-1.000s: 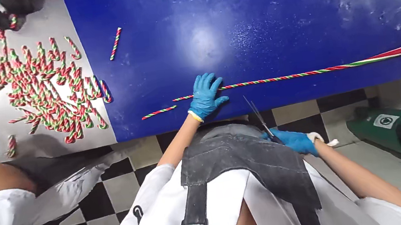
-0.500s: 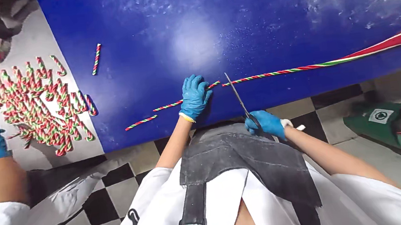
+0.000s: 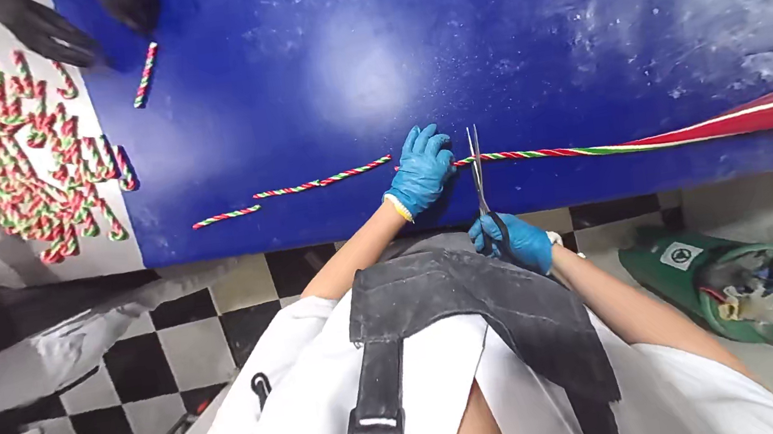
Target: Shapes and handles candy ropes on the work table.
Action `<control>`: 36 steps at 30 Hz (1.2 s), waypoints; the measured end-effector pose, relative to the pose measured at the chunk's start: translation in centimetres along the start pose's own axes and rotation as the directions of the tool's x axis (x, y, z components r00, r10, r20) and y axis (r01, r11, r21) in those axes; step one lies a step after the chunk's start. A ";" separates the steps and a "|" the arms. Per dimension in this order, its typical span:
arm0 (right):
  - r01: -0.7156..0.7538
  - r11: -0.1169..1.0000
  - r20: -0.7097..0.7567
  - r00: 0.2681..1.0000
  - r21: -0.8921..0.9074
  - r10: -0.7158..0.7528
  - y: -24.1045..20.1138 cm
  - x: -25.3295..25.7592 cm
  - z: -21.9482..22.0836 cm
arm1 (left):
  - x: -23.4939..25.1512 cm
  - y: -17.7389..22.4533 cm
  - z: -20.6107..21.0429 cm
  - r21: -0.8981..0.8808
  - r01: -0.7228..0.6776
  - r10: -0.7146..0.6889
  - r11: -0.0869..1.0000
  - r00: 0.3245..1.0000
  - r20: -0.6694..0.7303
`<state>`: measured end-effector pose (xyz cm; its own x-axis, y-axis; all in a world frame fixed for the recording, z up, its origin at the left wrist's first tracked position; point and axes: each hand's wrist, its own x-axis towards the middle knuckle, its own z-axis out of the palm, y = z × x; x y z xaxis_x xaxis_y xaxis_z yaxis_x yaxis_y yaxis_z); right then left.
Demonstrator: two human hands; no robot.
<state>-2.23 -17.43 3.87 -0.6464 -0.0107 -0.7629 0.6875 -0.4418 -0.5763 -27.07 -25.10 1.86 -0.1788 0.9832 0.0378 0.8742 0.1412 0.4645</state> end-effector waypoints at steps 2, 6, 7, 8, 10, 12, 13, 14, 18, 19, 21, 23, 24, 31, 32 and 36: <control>-0.027 0.999 -0.114 0.993 -0.042 0.022 -0.9 -0.1 0.4 | -0.5 -0.4 0.2 -0.013 0.038 -0.038 0.999 0.999 0.000; -0.289 0.784 -0.387 0.920 -0.550 0.068 -5.2 -2.3 -1.6 | -3.8 -2.8 -2.2 0.003 0.171 -0.171 0.985 0.984 0.049; -0.374 0.648 -0.461 0.887 -0.663 0.040 -7.0 -2.5 -1.9 | -5.4 -3.9 -3.3 0.016 0.208 -0.208 0.978 0.978 0.016; -0.451 0.514 -0.526 0.851 -0.730 0.000 -9.1 -2.4 -1.9 | -7.2 -5.3 -4.5 0.032 0.249 -0.248 0.968 0.968 -0.021; -0.559 0.293 -0.610 0.783 -0.775 -0.121 -12.6 -1.3 -1.4 | -10.8 -8.3 -6.8 0.059 0.356 -0.351 0.933 0.933 -0.073; -0.543 0.204 -0.579 0.739 -0.814 -0.343 -14.7 0.8 -0.5 | -14.4 -11.4 -9.1 0.102 0.470 -0.464 0.877 0.882 -0.078; -0.470 0.192 -0.501 0.728 -0.862 -0.468 -14.9 2.1 -0.1 | -16.2 -12.8 -9.9 0.121 0.514 -0.509 0.849 0.858 -0.066; -0.371 0.170 -0.396 0.707 -0.913 -0.585 -14.4 3.7 0.0 | -17.8 -14.3 -10.7 0.135 0.547 -0.545 0.827 0.837 -0.052; -0.095 0.058 -0.106 0.657 -0.994 -0.747 -9.8 10.9 0.6 | -20.4 -19.3 -12.2 0.151 0.552 -0.549 0.820 0.833 -0.064; -0.102 0.025 -0.086 0.658 -0.994 -0.748 -9.0 12.2 1.1 | -20.3 -20.1 -12.1 0.143 0.548 -0.542 0.824 0.836 -0.081; -0.134 0.004 -0.090 0.641 -0.991 -0.762 -9.0 14.2 2.8 | -19.4 -20.6 -12.1 0.098 0.536 -0.526 0.839 0.843 -0.108; -0.140 0.015 -0.103 0.646 -0.990 -0.757 -10.2 16.0 5.4 | -18.7 -20.6 -12.3 0.030 0.513 -0.510 0.858 0.857 -0.078; -0.124 -0.004 -0.080 0.663 -0.992 -0.745 -11.1 17.0 6.9 | -18.6 -20.7 -12.6 0.009 0.507 -0.506 0.862 0.861 -0.050; 0.075 -0.138 0.146 0.753 -0.988 -0.641 -16.0 24.1 18.6 | -29.5 -24.2 -17.3 0.074 0.693 -0.695 0.717 0.719 0.003; 0.091 -0.139 0.159 0.755 -0.986 -0.636 -16.5 24.9 20.2 | -31.0 -25.5 -17.5 0.077 0.700 -0.701 0.710 0.713 -0.013; 0.115 -0.128 0.171 0.735 -0.985 -0.657 -17.4 27.1 24.2 | -31.0 -29.5 -17.3 0.050 0.685 -0.677 0.726 0.726 -0.120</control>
<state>-39.74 -31.71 0.29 -0.9829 0.1286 -0.1319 0.1634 0.9391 -0.3023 -55.16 -61.79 2.32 -0.7758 0.6045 -0.1809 0.5352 0.7823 0.3186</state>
